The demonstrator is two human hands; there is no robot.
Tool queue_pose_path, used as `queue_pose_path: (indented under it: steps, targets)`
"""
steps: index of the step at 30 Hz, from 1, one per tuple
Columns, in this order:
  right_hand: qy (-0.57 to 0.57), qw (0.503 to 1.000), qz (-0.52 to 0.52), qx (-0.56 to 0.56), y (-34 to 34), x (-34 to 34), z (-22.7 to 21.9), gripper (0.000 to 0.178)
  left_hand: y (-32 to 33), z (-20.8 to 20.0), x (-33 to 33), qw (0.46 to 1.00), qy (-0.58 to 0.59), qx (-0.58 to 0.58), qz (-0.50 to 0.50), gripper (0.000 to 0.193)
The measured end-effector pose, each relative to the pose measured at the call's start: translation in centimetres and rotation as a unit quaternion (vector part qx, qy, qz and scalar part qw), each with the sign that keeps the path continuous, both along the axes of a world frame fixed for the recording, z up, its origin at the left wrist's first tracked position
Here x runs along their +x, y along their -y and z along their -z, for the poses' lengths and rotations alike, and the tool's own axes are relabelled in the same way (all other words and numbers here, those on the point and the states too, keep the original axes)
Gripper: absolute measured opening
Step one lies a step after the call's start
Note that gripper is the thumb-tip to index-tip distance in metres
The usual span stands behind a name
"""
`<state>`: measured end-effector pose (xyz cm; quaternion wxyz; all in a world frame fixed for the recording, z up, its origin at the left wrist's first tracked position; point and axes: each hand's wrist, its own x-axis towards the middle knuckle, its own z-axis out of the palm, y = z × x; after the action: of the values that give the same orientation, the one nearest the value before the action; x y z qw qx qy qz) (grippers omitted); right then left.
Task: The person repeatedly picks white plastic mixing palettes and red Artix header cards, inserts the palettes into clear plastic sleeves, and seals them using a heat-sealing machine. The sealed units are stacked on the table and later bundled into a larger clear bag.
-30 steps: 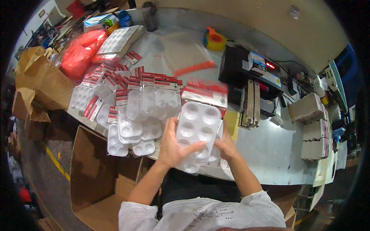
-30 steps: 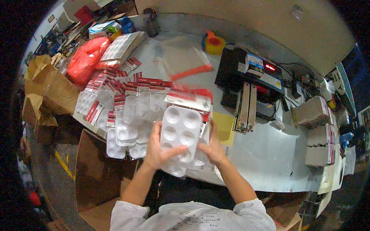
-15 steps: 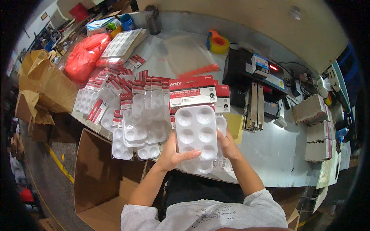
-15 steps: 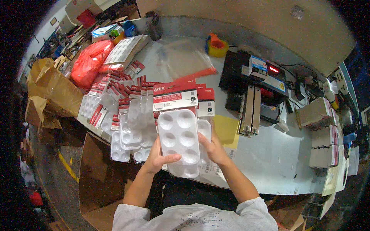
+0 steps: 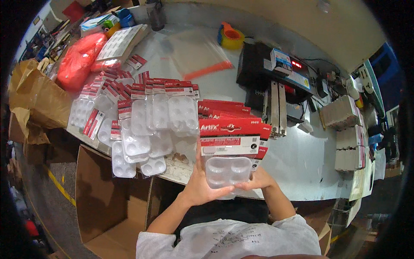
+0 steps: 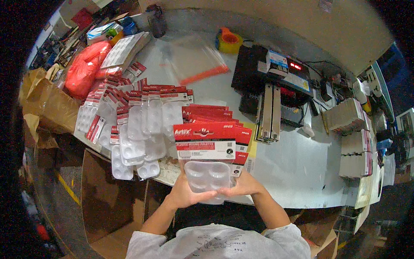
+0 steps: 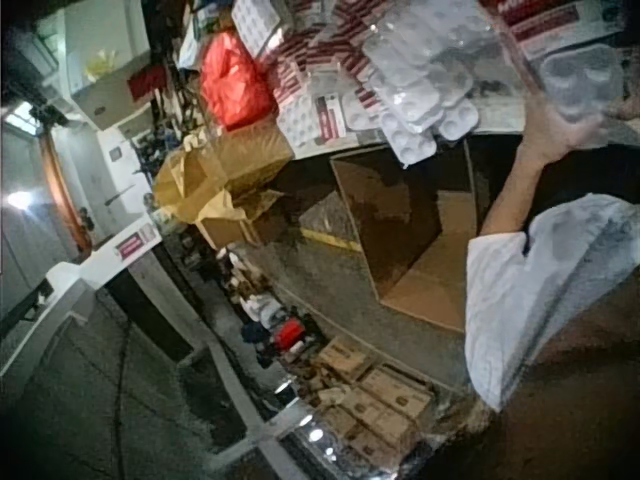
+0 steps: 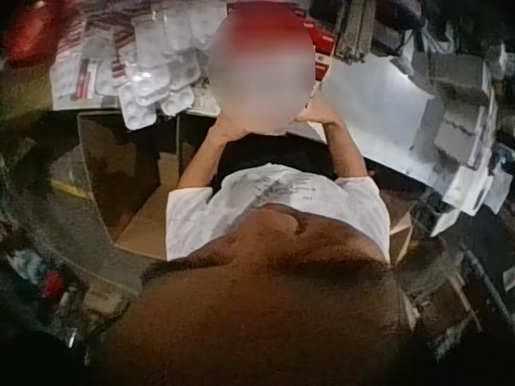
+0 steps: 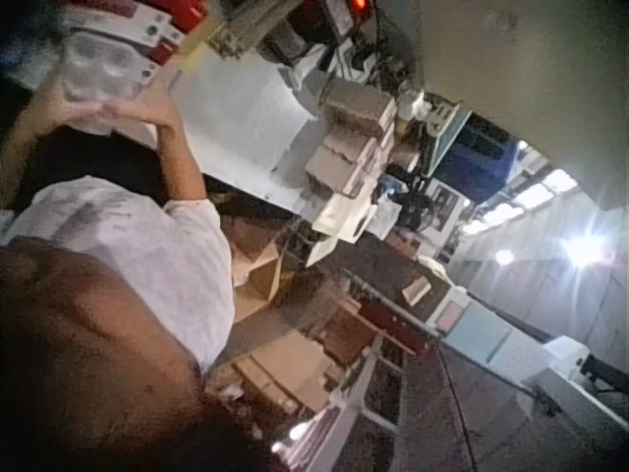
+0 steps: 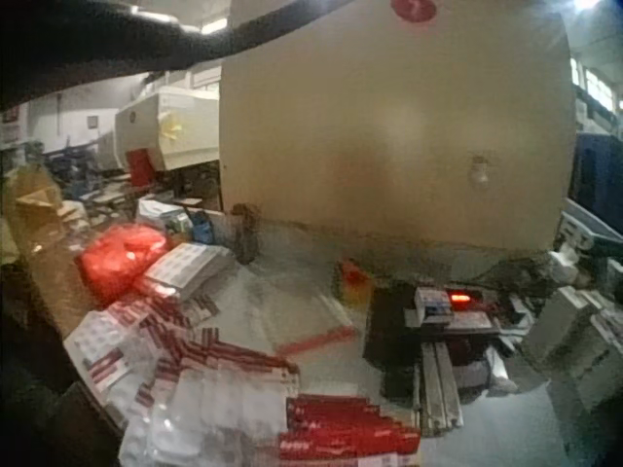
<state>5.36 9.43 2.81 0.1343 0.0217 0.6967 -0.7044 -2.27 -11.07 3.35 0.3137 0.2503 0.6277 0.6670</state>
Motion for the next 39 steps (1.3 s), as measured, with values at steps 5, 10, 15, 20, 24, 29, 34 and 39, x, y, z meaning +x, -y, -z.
queue_pose_path:
  steps: [5,10,15,20,24,29,34,39]
  targets:
    - [-0.044,0.996,0.072,-0.008,1.0,1.1,2.2,0.087,-0.5,0.1,-1.7,0.998,0.060,0.021,0.011,0.119]
    - [-0.339,0.921,-0.029,0.189,0.0,2.2,3.3,0.077,0.1,-0.6,-1.8,0.935,-0.352,-0.043,0.023,0.136]
    - [-0.361,0.904,-0.119,0.195,-2.9,-0.4,3.3,0.105,-0.5,1.4,-3.0,0.970,-0.241,0.011,-0.020,0.147]
    - [-0.249,0.942,-0.060,0.219,-1.2,-1.4,4.5,0.143,-1.0,6.0,-3.0,0.923,-0.369,-0.046,0.099,0.125]
    - [-0.182,0.962,-0.083,0.188,-1.3,0.0,4.3,0.142,-0.4,7.3,-3.2,0.902,-0.397,-0.109,0.127,0.102]
    - [-0.255,0.932,-0.105,0.236,-2.6,-0.4,5.4,0.123,-0.8,5.2,-4.5,0.898,-0.394,-0.108,0.161,0.092]
    - [-0.094,0.994,-0.048,-0.001,-2.4,1.2,9.7,0.083,-3.0,4.0,-4.0,0.882,-0.471,-0.015,0.018,0.104]
    - [0.012,0.999,-0.029,-0.015,-2.9,2.7,11.9,0.072,-3.6,4.6,-2.1,0.918,-0.396,-0.023,-0.013,0.101]
